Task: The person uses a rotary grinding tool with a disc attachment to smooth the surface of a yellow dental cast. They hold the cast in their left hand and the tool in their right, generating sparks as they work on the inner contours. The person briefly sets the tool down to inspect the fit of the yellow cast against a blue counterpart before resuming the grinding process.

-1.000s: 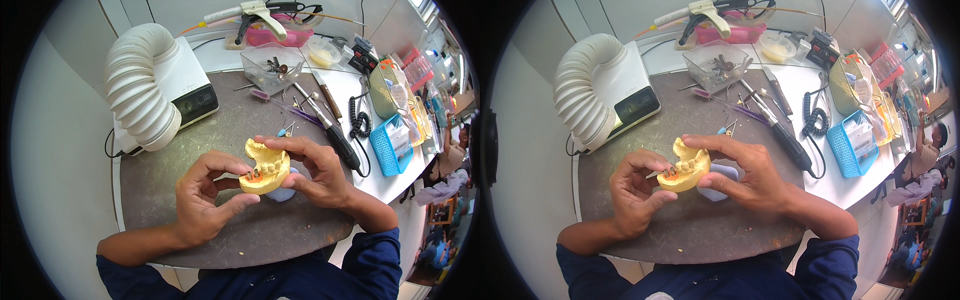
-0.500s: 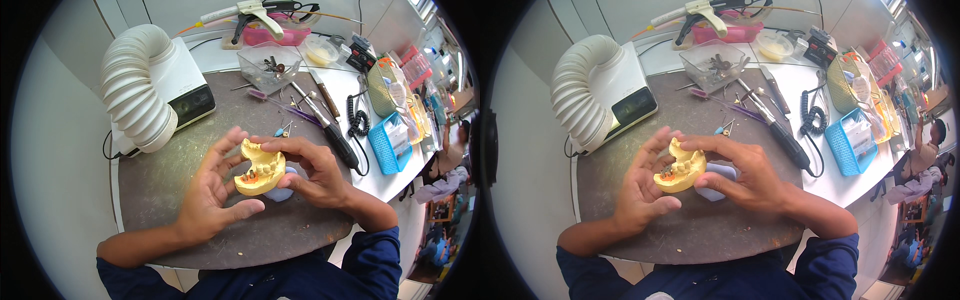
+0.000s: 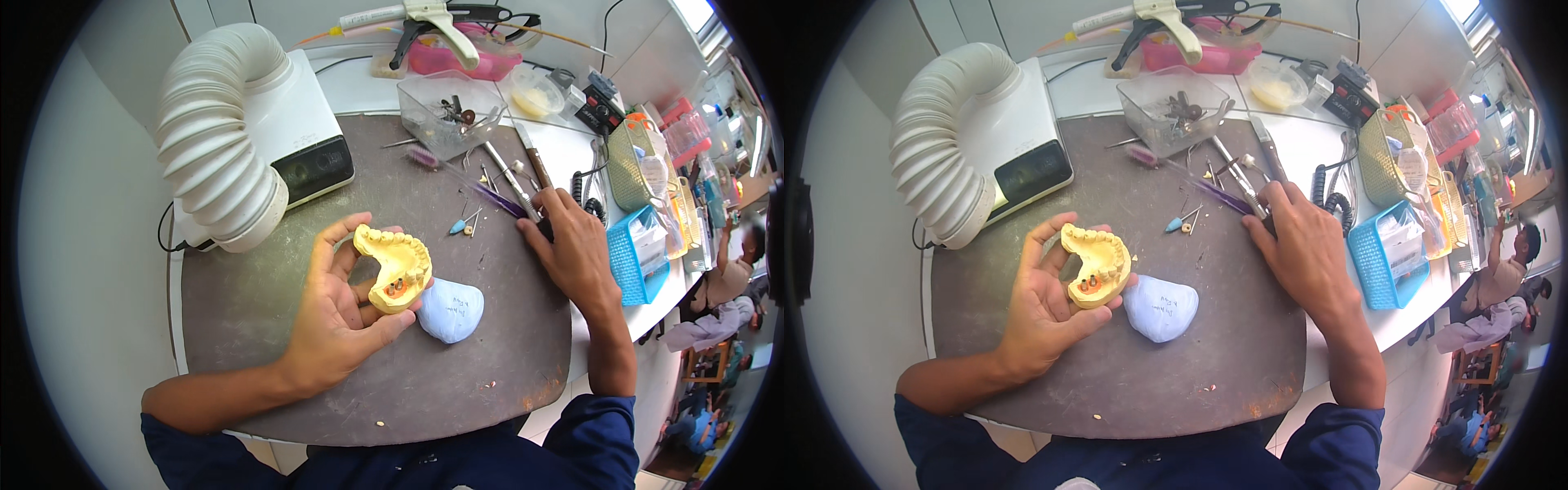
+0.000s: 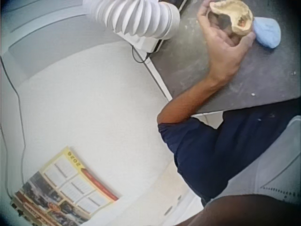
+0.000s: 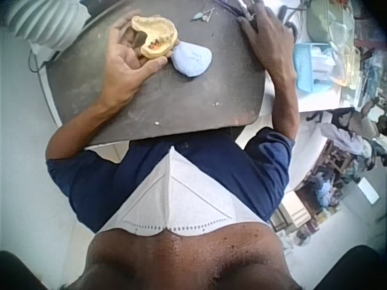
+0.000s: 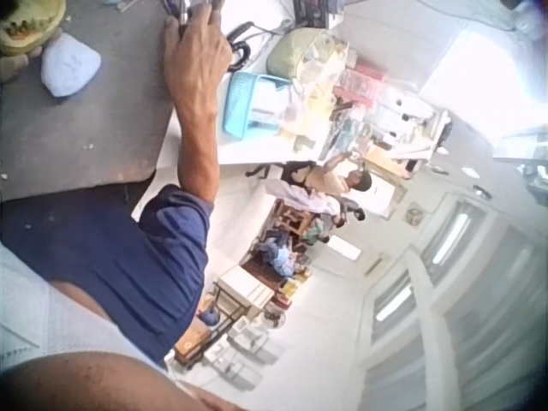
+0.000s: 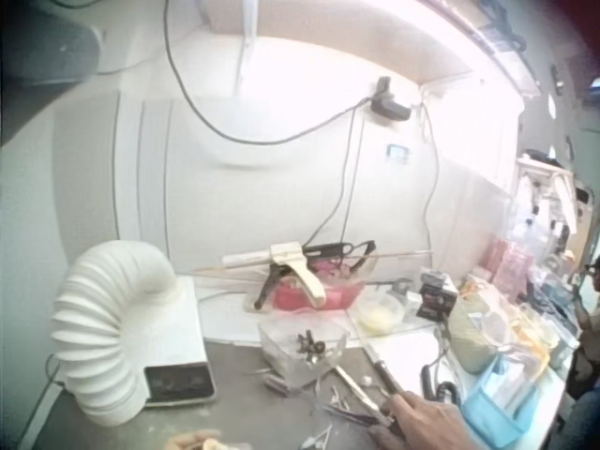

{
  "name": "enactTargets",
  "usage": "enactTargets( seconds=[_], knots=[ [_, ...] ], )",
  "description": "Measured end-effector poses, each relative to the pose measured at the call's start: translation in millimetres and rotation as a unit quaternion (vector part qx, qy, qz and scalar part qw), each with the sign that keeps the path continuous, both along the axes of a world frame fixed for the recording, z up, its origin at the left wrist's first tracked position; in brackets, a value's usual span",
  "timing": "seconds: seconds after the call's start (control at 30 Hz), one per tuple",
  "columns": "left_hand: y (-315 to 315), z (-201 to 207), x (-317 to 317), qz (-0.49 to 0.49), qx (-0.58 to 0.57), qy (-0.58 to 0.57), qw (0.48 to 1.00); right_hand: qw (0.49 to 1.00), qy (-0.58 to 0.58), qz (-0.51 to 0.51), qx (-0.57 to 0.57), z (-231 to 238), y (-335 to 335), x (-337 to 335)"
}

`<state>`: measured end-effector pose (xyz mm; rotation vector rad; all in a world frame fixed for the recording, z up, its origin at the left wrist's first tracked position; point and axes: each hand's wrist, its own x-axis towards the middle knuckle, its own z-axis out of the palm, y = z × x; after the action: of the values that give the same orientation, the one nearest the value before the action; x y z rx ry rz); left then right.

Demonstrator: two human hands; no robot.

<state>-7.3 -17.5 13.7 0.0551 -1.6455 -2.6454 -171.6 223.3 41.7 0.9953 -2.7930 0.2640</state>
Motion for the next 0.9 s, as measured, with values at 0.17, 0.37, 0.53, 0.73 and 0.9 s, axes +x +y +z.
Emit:
enactTargets(
  seconds=[0.17,0.37,0.53,0.73,0.9],
  knots=[
    [-1,-5,2,0.005,-0.012,0.033,0.999,0.996,0.012,0.026,-0.089,6,-11,7],
    [5,-12,3,-0.013,-0.053,0.092,0.994,0.969,-0.112,0.18,-0.131,20,-21,39],
    [11,-2,4,-0.036,-0.07,0.064,0.995,0.964,-0.065,0.239,-0.1,11,-29,50],
    [10,-6,4,-0.046,-0.074,0.081,0.993,0.962,-0.045,0.25,-0.096,4,-32,50],
    [10,-7,5,-0.044,-0.074,0.095,0.992,0.958,-0.044,0.256,-0.122,2,-33,50]
  ],
)
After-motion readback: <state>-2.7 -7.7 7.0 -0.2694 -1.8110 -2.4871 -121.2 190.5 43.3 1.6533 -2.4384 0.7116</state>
